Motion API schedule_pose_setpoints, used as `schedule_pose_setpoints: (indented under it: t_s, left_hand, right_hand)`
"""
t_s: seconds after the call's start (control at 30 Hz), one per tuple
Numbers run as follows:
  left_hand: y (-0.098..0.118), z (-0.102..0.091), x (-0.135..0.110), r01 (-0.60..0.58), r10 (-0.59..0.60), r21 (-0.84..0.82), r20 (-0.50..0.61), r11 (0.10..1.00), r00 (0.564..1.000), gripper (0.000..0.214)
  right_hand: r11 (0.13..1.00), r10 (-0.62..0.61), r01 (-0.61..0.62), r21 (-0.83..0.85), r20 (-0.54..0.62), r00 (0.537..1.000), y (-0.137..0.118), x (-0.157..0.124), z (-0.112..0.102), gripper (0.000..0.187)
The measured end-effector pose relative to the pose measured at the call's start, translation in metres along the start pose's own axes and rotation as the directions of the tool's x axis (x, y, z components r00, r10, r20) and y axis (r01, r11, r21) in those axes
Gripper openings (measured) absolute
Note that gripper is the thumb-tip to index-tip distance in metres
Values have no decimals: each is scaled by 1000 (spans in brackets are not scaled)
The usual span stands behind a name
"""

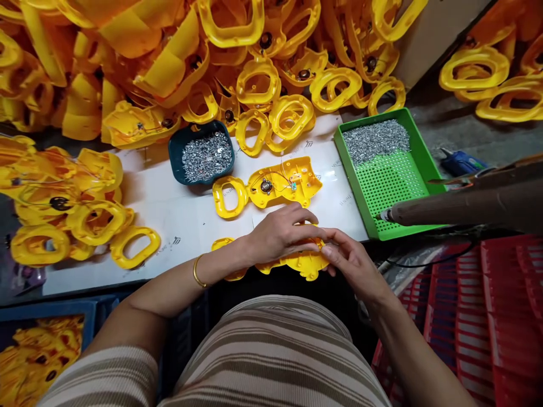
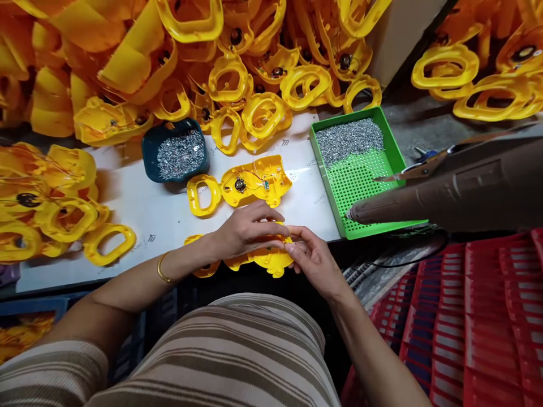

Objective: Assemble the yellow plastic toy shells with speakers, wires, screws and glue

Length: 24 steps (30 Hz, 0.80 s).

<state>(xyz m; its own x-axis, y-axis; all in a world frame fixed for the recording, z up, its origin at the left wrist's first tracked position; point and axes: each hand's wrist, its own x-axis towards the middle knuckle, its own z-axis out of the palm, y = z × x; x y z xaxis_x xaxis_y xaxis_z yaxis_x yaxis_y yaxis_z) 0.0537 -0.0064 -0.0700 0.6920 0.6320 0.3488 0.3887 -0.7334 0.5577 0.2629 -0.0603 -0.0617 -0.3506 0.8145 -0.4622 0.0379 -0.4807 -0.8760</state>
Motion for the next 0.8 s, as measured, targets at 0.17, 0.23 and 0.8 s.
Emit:
schedule_pose_setpoints:
  t_s: [0.17, 0.23, 0.8]
  left_hand:
    - [-4, 4, 5, -16, 14, 88, 19, 996, 1000, 31]
    - [-3, 0, 6, -12, 8, 143, 28, 990, 1000, 31]
    - [-82, -31, 43, 528, -437, 302, -320, 794, 841, 30]
  right_hand:
    - [1000, 7, -7, -20, -5, 1000, 0, 10, -4, 43]
    - [996, 34, -33, -80, 9, 999, -2, 15, -7, 46]
    - [672, -582, 265, -692, -271, 767, -33, 17, 0, 20]
